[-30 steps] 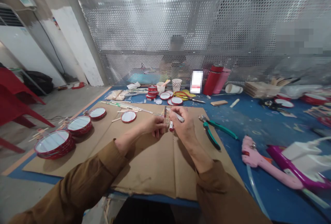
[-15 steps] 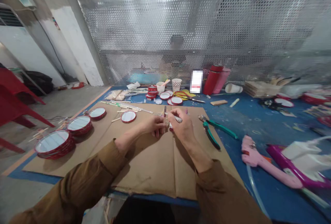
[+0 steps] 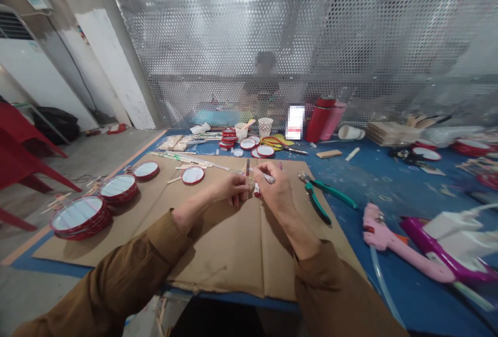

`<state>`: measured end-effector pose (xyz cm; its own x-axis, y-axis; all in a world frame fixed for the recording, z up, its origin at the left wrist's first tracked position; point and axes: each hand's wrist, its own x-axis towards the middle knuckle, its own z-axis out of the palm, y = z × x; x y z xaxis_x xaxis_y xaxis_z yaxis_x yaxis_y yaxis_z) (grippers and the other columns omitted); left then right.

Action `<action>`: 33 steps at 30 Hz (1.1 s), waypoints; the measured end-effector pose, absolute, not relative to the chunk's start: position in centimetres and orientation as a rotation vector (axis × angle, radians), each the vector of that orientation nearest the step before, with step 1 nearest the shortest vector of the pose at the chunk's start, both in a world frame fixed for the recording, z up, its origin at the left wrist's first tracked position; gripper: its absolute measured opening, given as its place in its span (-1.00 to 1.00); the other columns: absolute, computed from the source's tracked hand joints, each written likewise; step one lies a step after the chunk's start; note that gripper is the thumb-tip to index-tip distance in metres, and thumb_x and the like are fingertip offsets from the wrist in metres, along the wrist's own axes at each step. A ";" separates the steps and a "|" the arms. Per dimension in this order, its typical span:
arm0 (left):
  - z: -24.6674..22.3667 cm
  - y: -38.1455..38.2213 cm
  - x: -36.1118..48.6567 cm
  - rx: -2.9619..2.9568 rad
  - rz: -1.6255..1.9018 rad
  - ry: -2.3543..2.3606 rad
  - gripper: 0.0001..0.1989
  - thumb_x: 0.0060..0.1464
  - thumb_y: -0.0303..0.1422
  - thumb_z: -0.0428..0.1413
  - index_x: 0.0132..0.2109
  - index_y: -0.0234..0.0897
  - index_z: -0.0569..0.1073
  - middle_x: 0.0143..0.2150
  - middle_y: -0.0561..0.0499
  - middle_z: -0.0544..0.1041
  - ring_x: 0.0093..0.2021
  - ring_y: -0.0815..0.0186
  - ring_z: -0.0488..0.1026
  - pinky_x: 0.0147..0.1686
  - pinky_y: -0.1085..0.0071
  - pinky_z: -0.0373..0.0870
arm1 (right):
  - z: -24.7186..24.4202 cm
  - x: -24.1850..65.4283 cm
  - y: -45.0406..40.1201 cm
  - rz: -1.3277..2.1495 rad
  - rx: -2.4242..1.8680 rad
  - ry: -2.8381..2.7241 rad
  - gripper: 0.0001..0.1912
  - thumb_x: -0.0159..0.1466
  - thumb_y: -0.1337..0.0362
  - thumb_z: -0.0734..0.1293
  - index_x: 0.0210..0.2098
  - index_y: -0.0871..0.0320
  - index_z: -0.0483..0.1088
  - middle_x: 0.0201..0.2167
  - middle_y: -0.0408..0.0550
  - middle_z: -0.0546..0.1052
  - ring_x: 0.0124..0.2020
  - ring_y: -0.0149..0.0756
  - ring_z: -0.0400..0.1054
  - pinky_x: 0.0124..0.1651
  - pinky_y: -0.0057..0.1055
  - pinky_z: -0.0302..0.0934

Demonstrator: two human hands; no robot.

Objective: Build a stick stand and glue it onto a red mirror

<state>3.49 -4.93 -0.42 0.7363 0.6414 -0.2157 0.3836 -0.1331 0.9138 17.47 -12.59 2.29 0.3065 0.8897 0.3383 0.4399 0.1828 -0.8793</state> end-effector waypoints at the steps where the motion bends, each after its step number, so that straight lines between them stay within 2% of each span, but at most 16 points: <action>1: -0.5 -4.9 3.5 1.751 0.268 0.812 -0.78 0.19 -0.34 0.01 -0.41 -0.34 0.32 -0.60 0.14 0.38 -0.68 0.53 0.34 -0.65 0.63 0.24 | 2.3 17.5 -12.6 0.493 -1.436 -1.311 -0.72 0.18 0.04 0.26 -0.42 0.14 0.36 -0.56 -0.13 0.44 -0.58 -0.38 0.32 -0.52 -0.47 0.25; 12: -0.1 -5.1 3.6 1.761 0.269 0.831 -0.79 0.17 -0.34 0.01 -0.41 -0.35 0.34 -0.59 0.12 0.39 -0.68 0.51 0.34 -0.64 0.59 0.26 | 2.3 17.3 -12.5 0.488 -1.423 -1.358 -0.69 0.18 0.01 0.26 -0.41 0.14 0.37 -0.54 -0.11 0.46 -0.56 -0.37 0.32 -0.52 -0.48 0.23; 19: -0.5 -4.8 3.5 1.739 0.284 0.787 -0.75 0.13 -0.24 0.09 -0.40 -0.34 0.33 -0.58 0.13 0.40 -0.68 0.54 0.34 -0.67 0.65 0.22 | 2.8 17.1 -12.9 0.484 -1.464 -1.365 -0.71 0.18 0.03 0.24 -0.42 0.13 0.36 -0.53 -0.11 0.47 -0.55 -0.35 0.34 -0.52 -0.47 0.23; 26: -0.4 -4.9 3.4 1.767 0.274 0.807 -0.80 0.18 -0.37 0.00 -0.41 -0.34 0.32 -0.59 0.14 0.39 -0.67 0.52 0.35 -0.65 0.61 0.26 | 2.3 17.5 -12.7 0.453 -1.509 -1.355 -0.71 0.18 0.03 0.25 -0.41 0.13 0.37 -0.54 -0.12 0.48 -0.54 -0.34 0.36 -0.47 -0.45 0.25; 33: -0.5 -4.8 3.5 1.759 0.283 0.803 -0.81 0.18 -0.35 0.01 -0.39 -0.34 0.34 -0.59 0.14 0.40 -0.69 0.52 0.34 -0.64 0.61 0.26 | 2.5 17.3 -12.8 0.438 -1.495 -1.415 -0.72 0.19 0.05 0.23 -0.42 0.13 0.37 -0.52 -0.11 0.50 -0.52 -0.33 0.37 -0.44 -0.44 0.25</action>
